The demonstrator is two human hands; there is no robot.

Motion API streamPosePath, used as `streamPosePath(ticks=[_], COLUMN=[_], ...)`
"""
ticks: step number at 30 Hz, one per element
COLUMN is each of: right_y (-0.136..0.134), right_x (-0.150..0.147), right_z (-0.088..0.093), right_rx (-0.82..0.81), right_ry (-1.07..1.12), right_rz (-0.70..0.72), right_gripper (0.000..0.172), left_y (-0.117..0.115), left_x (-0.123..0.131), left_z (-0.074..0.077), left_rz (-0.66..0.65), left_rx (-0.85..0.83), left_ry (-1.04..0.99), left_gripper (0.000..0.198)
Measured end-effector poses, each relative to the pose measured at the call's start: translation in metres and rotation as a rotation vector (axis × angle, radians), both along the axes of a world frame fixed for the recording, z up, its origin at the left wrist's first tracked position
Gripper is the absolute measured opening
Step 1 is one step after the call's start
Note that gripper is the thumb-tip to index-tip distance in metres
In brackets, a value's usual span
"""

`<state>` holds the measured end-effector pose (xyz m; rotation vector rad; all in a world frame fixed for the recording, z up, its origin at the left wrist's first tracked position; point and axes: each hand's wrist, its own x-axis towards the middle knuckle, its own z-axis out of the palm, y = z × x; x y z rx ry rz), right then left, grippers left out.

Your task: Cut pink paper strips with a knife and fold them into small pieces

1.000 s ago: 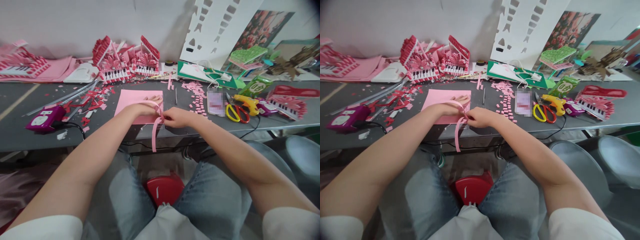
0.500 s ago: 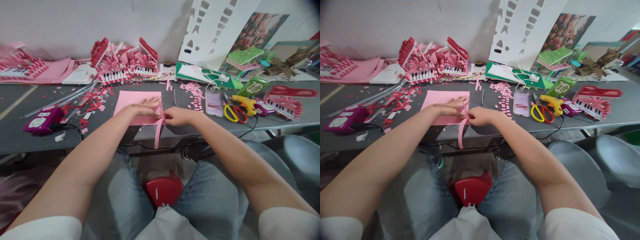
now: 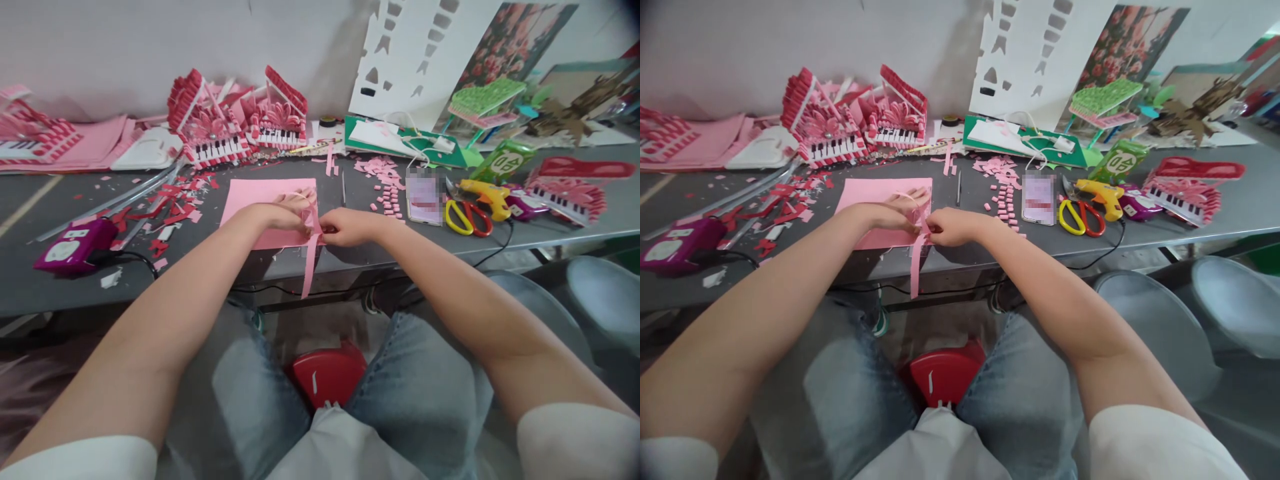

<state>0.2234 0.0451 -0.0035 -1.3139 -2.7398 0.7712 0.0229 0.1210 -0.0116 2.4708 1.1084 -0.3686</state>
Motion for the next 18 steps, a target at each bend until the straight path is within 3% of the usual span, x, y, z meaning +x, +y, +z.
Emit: streamPosePath(ticks=[8, 18], right_y=[-0.007, -0.010], right_x=[0.002, -0.001], right_z=[-0.011, 0.005], right_rx=[0.085, 0.019], right_ry=[0.126, -0.036], right_rz=[0.060, 0.021], right_gripper=[0.013, 0.008], left_y=[-0.008, -0.007], left_x=[0.007, 0.007], left_z=[0.001, 0.001], left_rz=[-0.007, -0.035], left_rx=[0.036, 0.073], left_ry=[0.004, 0.016], left_gripper=[0.124, 0.120])
